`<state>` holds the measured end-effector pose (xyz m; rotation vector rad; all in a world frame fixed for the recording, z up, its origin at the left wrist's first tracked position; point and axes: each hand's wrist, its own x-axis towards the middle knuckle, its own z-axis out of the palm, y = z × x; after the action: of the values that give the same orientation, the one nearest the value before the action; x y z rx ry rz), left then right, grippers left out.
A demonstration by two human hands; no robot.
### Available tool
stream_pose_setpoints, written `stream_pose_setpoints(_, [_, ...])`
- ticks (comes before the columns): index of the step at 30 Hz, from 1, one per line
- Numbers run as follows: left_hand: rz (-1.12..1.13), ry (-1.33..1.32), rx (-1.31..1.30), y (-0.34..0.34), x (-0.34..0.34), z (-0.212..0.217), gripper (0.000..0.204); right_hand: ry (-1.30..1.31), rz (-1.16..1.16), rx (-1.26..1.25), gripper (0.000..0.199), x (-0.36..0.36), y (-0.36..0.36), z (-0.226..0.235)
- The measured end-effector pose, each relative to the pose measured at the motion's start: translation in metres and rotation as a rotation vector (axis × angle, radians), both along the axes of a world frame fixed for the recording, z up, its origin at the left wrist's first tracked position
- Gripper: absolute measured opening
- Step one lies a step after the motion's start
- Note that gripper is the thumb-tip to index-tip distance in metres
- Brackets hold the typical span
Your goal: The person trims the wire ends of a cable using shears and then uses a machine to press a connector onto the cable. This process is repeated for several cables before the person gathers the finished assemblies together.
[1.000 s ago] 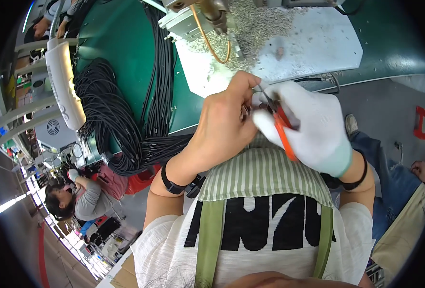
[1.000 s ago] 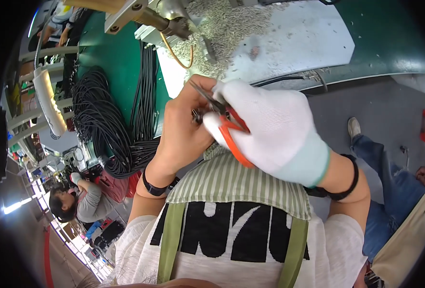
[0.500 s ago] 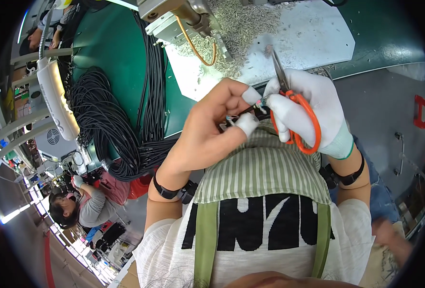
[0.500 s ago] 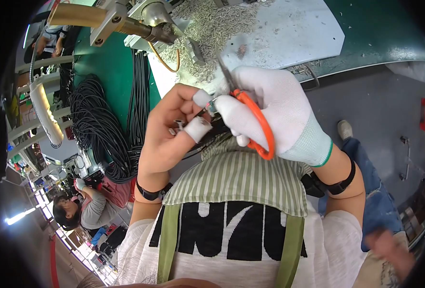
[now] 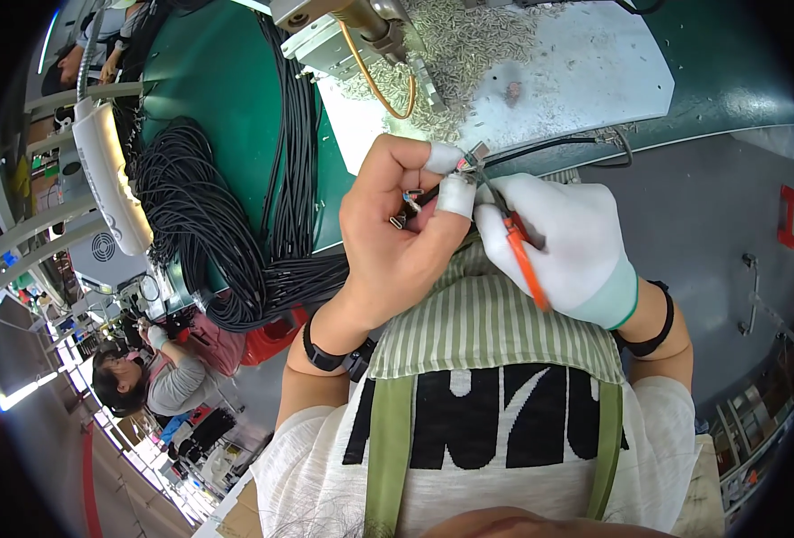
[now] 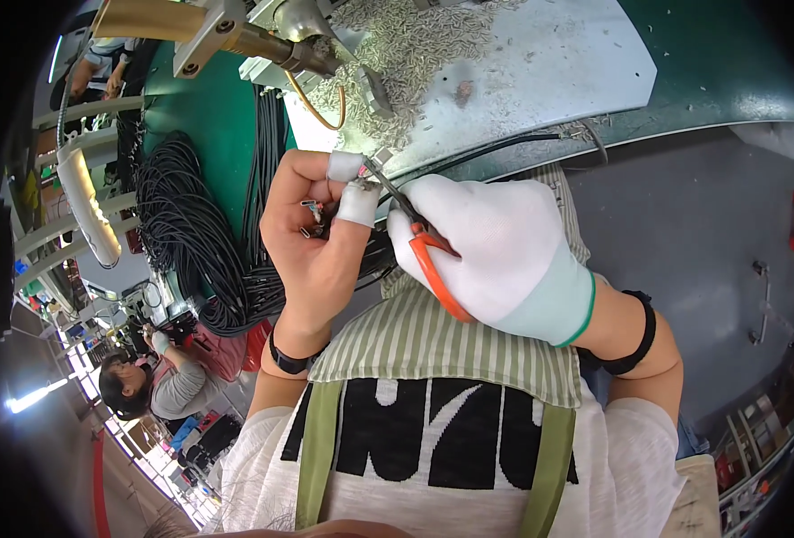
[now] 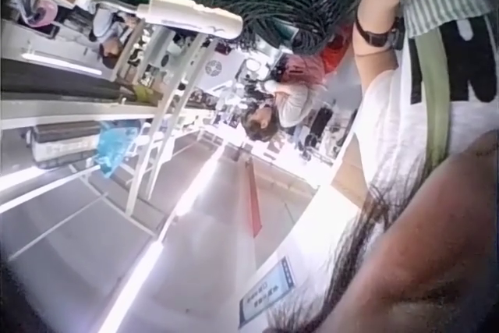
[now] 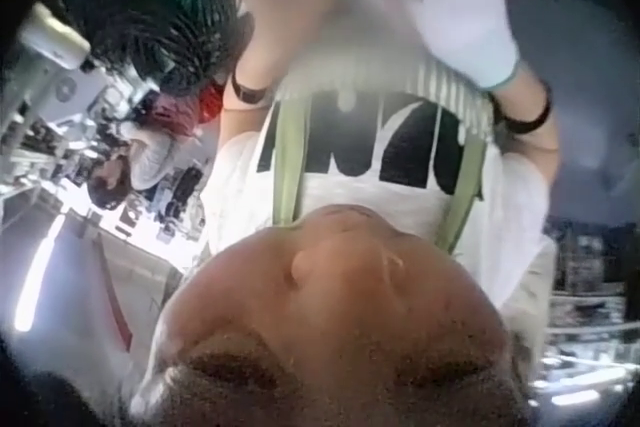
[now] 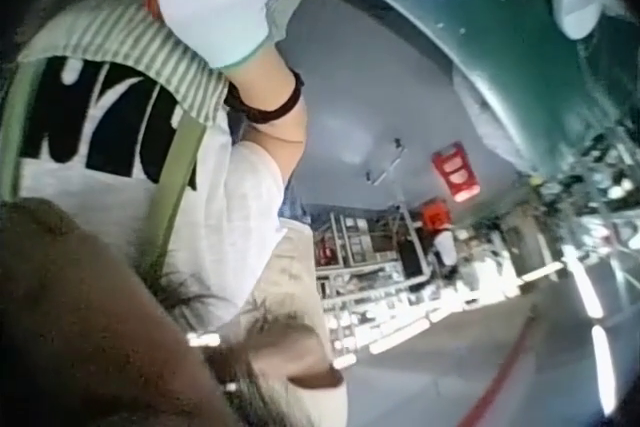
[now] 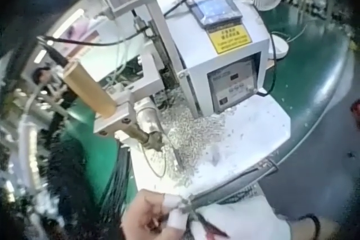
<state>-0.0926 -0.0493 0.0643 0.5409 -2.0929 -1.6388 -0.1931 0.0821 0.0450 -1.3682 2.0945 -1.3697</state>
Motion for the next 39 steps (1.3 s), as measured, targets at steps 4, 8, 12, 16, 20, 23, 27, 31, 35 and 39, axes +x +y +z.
stream_pose_setpoints(4, [-0.064,0.099,-0.336,-0.008,0.003,-0.007,0.02,-0.094,0.024,-0.026,0.009,-0.002,0.001,0.009])
stream_pose_setpoints(8, [-0.224,0.063,-0.473,-0.024,0.006,-0.003,0.022,-0.176,0.025,-0.085,0.008,-0.001,-0.002,0.003])
stream_pose_setpoints(12, [-0.076,-0.018,-0.054,-0.012,0.001,-0.001,0.023,-0.212,0.094,-0.017,0.008,-0.005,-0.002,0.009])
stream_pose_setpoints(16, [-0.006,-0.077,-0.098,-0.014,0.003,-0.002,0.021,0.143,-0.079,-0.12,0.01,-0.003,-0.011,-0.005])
stream_pose_setpoints(20, [-0.046,-0.061,-0.405,-0.015,0.005,-0.013,0.017,0.412,-0.185,0.06,0.013,0.0,-0.011,-0.003])
stream_pose_setpoints(23, [-0.053,-0.062,-0.283,-0.015,0.003,-0.015,0.015,0.025,-0.031,0.16,0.014,-0.005,-0.008,0.009])
stream_pose_setpoints(27, [-0.09,-0.085,0.359,-0.023,-0.001,-0.016,0.012,-0.575,0.107,0.15,0.013,-0.008,-0.006,0.008])
stream_pose_setpoints(31, [-0.149,-0.088,0.741,-0.028,0.004,-0.02,0.011,-0.514,0.148,0.122,0.015,-0.007,-0.007,-0.004])
stream_pose_setpoints(35, [-0.078,-0.187,0.552,-0.042,0.014,-0.035,0.013,-0.247,0.091,0.108,0.02,-0.015,-0.005,-0.027])
stream_pose_setpoints(39, [0.033,-0.224,0.5,-0.073,0.008,-0.047,0.016,-0.754,0.026,0.127,0.025,-0.047,-0.018,-0.009])
